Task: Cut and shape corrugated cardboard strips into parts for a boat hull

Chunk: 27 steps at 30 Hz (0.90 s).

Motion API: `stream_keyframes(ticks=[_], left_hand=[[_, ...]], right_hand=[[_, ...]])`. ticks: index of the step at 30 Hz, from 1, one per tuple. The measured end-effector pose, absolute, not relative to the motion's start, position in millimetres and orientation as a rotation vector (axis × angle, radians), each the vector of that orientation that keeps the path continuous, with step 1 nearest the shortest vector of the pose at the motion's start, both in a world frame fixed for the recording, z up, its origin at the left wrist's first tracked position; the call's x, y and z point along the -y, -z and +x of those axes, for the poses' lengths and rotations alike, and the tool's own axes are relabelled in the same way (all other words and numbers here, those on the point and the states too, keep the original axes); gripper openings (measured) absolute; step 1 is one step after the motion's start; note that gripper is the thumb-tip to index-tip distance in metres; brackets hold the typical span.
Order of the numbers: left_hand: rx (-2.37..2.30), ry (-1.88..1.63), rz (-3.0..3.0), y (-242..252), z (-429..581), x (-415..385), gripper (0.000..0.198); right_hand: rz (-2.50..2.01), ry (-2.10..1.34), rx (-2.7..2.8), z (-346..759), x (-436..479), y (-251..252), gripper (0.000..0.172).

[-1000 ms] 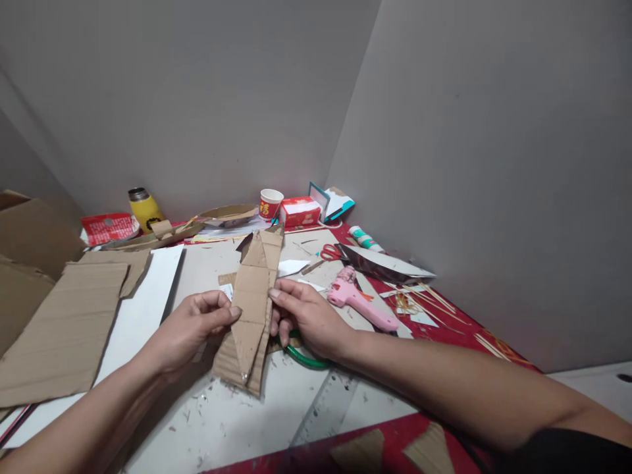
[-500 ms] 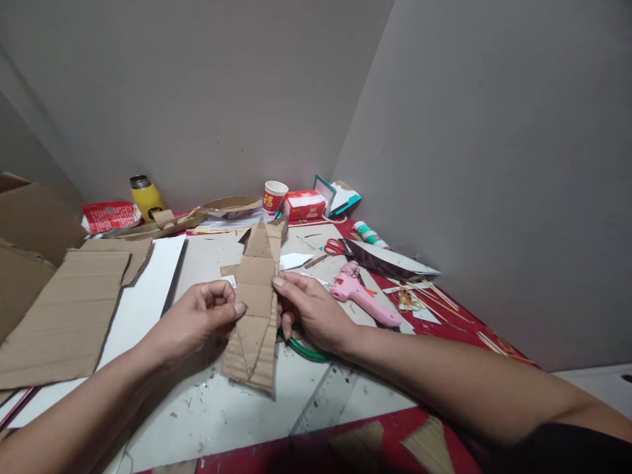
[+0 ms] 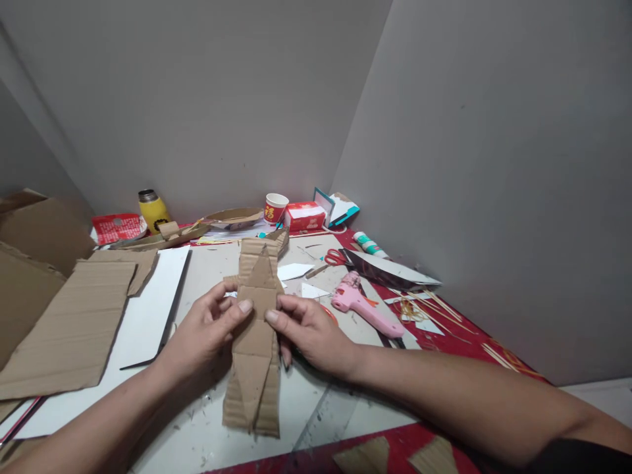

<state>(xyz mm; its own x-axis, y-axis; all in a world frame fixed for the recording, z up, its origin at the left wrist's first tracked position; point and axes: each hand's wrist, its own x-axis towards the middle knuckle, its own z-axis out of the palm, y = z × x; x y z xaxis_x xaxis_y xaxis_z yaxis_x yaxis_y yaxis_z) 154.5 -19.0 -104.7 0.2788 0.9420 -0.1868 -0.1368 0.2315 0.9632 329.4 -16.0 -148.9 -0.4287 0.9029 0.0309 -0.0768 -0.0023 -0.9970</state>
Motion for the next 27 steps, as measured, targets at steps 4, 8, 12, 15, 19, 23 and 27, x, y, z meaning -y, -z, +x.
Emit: stream_keyframes(ticks=[4,8,12,15,19,23,27], left_hand=[[-0.869,-0.865,1.035,115.6,153.4,22.4,0.038],[-0.804,-0.868,0.989,126.3,152.0,25.2,0.03],[-0.787,-0.874,1.038,126.6,152.7,27.0,0.028],[-0.786,-0.862,1.082,124.2,152.9,28.0,0.029],[-0.8,-0.857,1.118,121.2,153.4,29.0,0.03],[-0.826,-0.89,1.095,119.8,154.3,28.7,0.034],[-0.845,-0.882,1.138,121.2,151.3,27.7,0.047]], right_hand=[[-0.882,-1.626,1.474,326.8,22.4,151.2,0.042],[-0.902,-1.655,1.457,325.9,22.3,150.2,0.042],[-0.916,-1.617,1.396,325.8,20.2,149.3,0.042],[-0.917,-1.611,1.379,326.4,20.4,149.0,0.043],[-0.927,-1.61,1.408,327.3,21.4,147.2,0.045],[-0.938,-1.586,1.433,327.4,21.0,145.9,0.046],[-0.948,-1.597,1.43,327.2,21.2,147.2,0.046]])
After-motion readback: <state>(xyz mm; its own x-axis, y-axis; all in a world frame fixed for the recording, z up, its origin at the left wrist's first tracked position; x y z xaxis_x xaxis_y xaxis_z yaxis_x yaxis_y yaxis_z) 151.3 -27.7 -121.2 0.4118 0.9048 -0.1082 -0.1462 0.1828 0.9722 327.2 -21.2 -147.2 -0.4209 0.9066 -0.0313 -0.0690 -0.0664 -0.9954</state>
